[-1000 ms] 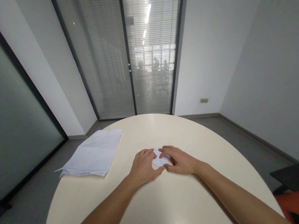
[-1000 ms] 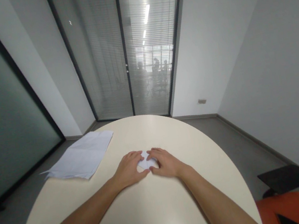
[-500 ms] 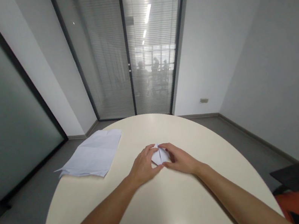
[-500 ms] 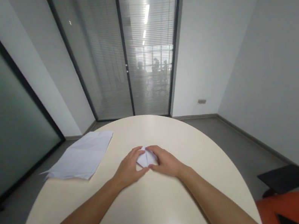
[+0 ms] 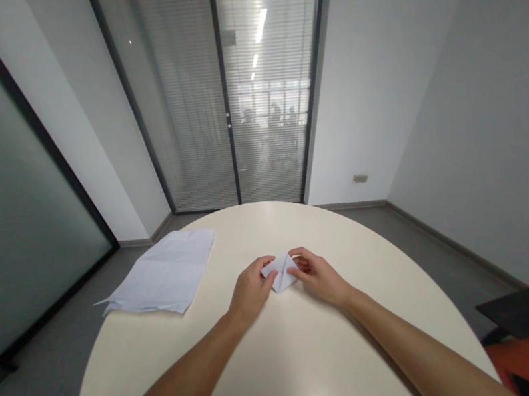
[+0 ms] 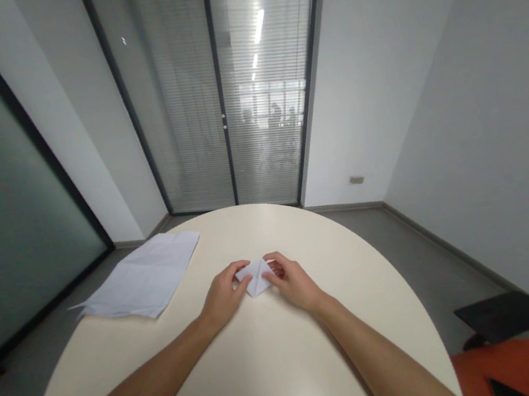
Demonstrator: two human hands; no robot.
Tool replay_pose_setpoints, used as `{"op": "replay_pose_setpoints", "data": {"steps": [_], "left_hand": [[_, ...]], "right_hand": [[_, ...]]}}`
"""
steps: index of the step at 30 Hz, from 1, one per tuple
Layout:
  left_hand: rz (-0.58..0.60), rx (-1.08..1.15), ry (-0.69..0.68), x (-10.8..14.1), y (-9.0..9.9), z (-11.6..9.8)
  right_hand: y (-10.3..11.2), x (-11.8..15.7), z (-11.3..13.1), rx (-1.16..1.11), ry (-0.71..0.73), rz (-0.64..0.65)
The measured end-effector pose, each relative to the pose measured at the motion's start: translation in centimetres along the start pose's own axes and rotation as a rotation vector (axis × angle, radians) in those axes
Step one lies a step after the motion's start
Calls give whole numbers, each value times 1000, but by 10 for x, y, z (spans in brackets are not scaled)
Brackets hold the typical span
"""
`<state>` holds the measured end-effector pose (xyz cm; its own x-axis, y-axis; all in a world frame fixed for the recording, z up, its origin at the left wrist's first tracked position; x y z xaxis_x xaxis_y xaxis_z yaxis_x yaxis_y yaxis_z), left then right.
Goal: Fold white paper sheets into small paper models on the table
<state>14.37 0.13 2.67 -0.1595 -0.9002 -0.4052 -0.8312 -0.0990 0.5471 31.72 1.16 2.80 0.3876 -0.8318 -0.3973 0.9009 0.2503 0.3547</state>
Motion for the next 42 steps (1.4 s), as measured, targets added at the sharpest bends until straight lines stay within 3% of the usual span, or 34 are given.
{"op": "replay_pose_setpoints", "data": {"steps": [6, 12, 15, 20, 33, 42], "left_hand": [[-27, -12, -42, 1, 5, -9], [-86, -122, -144, 4, 8, -16], [-106, -142, -167, 4, 8, -15], [-82, -130, -233, 5, 8, -20], [-207, -132, -173, 2, 18, -14], [-224, -1, -104, -5, 22, 0]], "right_hand": [[2, 1, 1, 60, 1, 18], [10, 3, 22, 403, 201, -18], [12, 4, 28, 457, 294, -50], [12, 4, 29, 475, 320, -60], [19, 1, 22, 310, 246, -95], [37, 0, 4, 245, 50, -239]]}}
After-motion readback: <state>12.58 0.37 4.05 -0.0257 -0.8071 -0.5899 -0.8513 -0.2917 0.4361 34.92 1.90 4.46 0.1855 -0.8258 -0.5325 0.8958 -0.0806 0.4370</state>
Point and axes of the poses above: each hand's wrist, its own x-axis away from the middle knuckle, its own y-axis out of the back of the hand, z = x × y, the point moved 6 cm from there along -x, towards the middle knuckle, and after that the axes turned 6 degrees about y, right-handed, at the moved point
